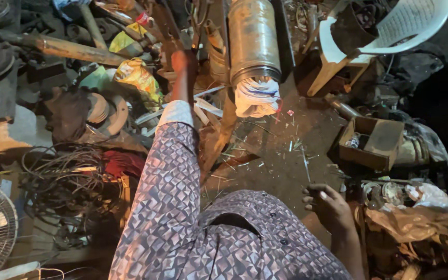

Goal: The person strips insulation from wires, twists them together, and ties them with red string around a cylindrical component. The person uses pliers to cut and strip wires and repeatedly ties the bundle with string.

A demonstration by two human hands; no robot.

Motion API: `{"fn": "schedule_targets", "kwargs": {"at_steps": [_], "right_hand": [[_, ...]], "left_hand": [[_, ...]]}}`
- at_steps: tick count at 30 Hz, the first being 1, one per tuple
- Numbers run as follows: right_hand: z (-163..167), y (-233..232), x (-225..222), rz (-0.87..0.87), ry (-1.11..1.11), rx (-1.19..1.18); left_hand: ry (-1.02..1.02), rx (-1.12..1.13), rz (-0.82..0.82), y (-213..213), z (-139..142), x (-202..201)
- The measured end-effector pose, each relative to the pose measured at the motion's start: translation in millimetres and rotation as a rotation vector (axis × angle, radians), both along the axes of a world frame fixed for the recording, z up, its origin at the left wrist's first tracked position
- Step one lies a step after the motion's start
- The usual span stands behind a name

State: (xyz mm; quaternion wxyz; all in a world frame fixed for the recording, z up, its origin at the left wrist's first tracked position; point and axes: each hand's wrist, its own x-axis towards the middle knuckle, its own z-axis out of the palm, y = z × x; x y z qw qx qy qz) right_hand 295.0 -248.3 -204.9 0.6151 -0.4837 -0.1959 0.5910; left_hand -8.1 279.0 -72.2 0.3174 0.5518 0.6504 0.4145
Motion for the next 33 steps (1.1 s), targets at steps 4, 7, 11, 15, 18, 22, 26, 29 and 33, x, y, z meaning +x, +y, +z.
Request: {"fn": "schedule_targets", "kwargs": {"at_steps": [4, 7, 11, 15, 18, 22, 26, 29, 33], "right_hand": [[23, 23, -25, 0.023, -0.145, -0.052], [57, 51, -49, 0.166, -0.377, 0.053], [122, 94, -90, 0.258, -0.872, 0.321], [177, 127, -137, 0.141, -1.325, 0.703], [193, 143, -157, 0.119, -1.319, 0.859], [191, 149, -156, 0.068, -1.310, 0.821], [199, 151, -135, -0.259, -1.305, 0.830], [220, 167, -121, -0.278, -1.269, 0.791], [240, 198, -137, -0.320, -1.416, 0.795]], "left_hand": [[0.004, 0.080, 0.014, -4, -15, -7], [-0.007, 0.333, 0.125, -39, -24, -27], [-0.278, 0.567, -0.144, -184, -11, -49], [-0.610, 0.258, -0.482, -315, 16, -44], [-0.776, 0.139, -0.647, -339, 37, -38], [-0.805, 0.150, -0.729, -336, 58, -34], [-0.308, 0.512, -0.647, -316, 77, -41], [0.122, 0.846, -0.460, -279, 92, -41], [0.264, 0.766, -0.501, -241, 103, -26]]}}
